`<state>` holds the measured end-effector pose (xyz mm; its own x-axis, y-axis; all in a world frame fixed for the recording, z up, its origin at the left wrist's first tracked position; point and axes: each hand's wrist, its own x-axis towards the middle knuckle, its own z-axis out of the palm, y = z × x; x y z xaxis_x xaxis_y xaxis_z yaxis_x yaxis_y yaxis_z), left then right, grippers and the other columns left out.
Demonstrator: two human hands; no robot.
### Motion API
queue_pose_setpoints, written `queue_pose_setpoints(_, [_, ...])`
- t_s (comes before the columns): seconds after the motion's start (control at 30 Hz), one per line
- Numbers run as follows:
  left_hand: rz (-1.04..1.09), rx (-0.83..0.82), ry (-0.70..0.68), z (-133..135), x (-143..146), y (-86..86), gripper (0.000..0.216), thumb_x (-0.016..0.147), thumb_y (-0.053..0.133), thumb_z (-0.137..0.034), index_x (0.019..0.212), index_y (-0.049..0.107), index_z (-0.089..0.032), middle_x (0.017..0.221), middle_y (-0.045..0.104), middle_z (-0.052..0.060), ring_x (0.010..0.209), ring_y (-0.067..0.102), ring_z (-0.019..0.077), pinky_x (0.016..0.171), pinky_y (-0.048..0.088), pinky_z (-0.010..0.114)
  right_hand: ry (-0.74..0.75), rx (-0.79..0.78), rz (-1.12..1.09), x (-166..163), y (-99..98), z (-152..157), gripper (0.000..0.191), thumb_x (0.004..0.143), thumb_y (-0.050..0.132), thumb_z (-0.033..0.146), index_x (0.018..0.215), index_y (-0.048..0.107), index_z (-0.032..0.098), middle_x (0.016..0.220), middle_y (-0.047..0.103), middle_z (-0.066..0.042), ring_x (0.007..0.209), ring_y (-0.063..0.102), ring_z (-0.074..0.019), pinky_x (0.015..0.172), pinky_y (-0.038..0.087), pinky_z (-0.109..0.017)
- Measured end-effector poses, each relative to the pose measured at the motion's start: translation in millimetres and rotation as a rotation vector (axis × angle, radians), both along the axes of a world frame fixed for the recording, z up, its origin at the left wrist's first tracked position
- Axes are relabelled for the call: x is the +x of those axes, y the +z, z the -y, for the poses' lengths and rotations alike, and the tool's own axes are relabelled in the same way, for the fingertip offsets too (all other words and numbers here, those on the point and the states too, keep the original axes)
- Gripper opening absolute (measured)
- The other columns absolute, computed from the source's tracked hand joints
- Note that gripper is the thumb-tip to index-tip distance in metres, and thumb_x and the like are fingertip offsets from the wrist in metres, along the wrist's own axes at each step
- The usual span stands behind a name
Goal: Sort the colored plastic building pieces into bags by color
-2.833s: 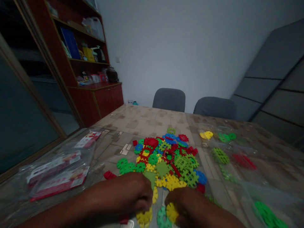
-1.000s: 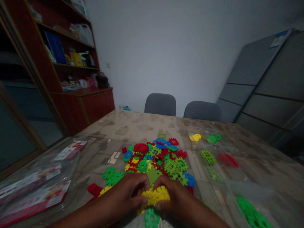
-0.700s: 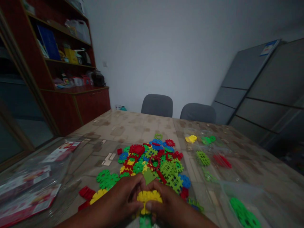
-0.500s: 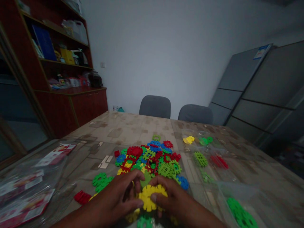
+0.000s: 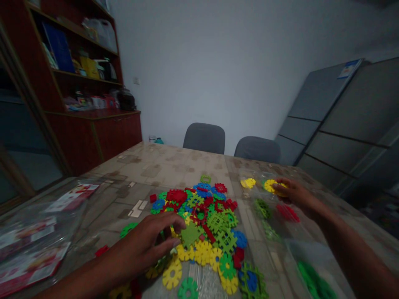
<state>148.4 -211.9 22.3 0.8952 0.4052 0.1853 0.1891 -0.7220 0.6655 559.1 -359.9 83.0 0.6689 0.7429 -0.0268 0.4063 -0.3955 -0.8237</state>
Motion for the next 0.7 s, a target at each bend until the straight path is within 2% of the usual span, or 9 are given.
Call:
queue_pose_setpoints(0.1, [0.028,0.020,-0.010,-5,3,1.8,0.014,0.098,0.051,-0.032,0.099,0.061,-0.023,0.096,0.067,0.003,0.087,0.062,0.0207,0.078,0.046,0.033,-0.072,-0.078,0.016,21,-4.2,-15,0.020,0.090,0.066,0.034,0.084,0.060,0.016,0.062,0.056,0.005,0.049,0.051,-0.0095,0.046,0.039,-0.021])
queue_pose_setpoints(0.17, [0.030,0.032,0.004,-8,3,2.4,0.013,0.098,0.052,-0.032,0.097,0.060,-0.023,0.095,0.067,0.003,0.085,0.061,0.0202,0.076,0.046,0.032,-0.111,-0.128,0.026,31,-7.2,-30,0.017,0.096,0.063,0.032,0.096,0.063,0.014,0.080,0.064,0.001,0.061,0.059,-0.0112,0.054,0.050,-0.024])
queue_pose_setpoints(0.27, [0.016,0.032,0.030,-14,2,4.2,0.012,0.097,0.052,-0.031,0.095,0.060,-0.022,0.093,0.068,0.003,0.081,0.061,0.0193,0.070,0.045,0.030,-0.137,-0.164,0.032,38,-10.4,-52,0.026,0.098,0.062,0.034,0.118,0.062,0.017,0.113,0.066,-0.006,0.089,0.067,-0.0181,0.076,0.059,-0.036])
queue_pose_setpoints(0.33, [0.014,0.033,0.043,-19,0,6.1,0.012,0.096,0.052,-0.030,0.095,0.061,-0.022,0.093,0.068,0.002,0.080,0.062,0.0189,0.069,0.045,0.028,-0.146,-0.173,0.040,39,-10.8,-61,0.031,0.098,0.063,0.035,0.123,0.061,0.018,0.122,0.064,-0.008,0.098,0.067,-0.0216,0.083,0.058,-0.041])
queue_pose_setpoints(0.43, [-0.009,0.035,0.065,-29,-5,8.9,0.014,0.095,0.053,-0.032,0.098,0.062,-0.022,0.096,0.069,0.003,0.082,0.063,0.0191,0.070,0.047,0.028,-0.154,-0.180,0.067,36,-6.9,-67,0.032,0.097,0.063,0.036,0.123,0.061,0.018,0.121,0.064,-0.007,0.098,0.066,-0.0214,0.082,0.058,-0.041])
queue_pose_setpoints(0.53, [-0.087,0.066,0.083,-38,-11,9.8,0.016,0.094,0.054,-0.030,0.103,0.063,-0.021,0.100,0.069,0.004,0.083,0.065,0.0199,0.073,0.049,0.030,-0.102,-0.172,0.091,18,2.6,-63,0.022,0.098,0.058,0.027,0.115,0.063,0.014,0.104,0.069,-0.008,0.082,0.068,-0.0182,0.071,0.058,-0.033])
queue_pose_setpoints(0.63, [-0.226,0.144,0.064,-43,-19,11.0,0.025,0.089,0.062,-0.025,0.114,0.063,-0.024,0.113,0.068,0.004,0.099,0.064,0.0239,0.087,0.049,0.036,0.053,-0.136,0.091,-20,10.2,-46,0.018,0.093,0.054,0.020,0.107,0.066,0.016,0.091,0.072,-0.008,0.074,0.069,-0.0187,0.061,0.054,-0.028])
queue_pose_setpoints(0.7, [-0.325,0.164,0.034,-41,-22,12.9,0.040,0.083,0.071,-0.021,0.121,0.062,-0.026,0.125,0.065,0.005,0.114,0.060,0.0275,0.098,0.045,0.040,0.209,-0.134,0.110,-56,7.7,-29,0.020,0.090,0.056,0.027,0.104,0.069,0.020,0.092,0.074,-0.007,0.073,0.069,-0.0204,0.058,0.053,-0.028])
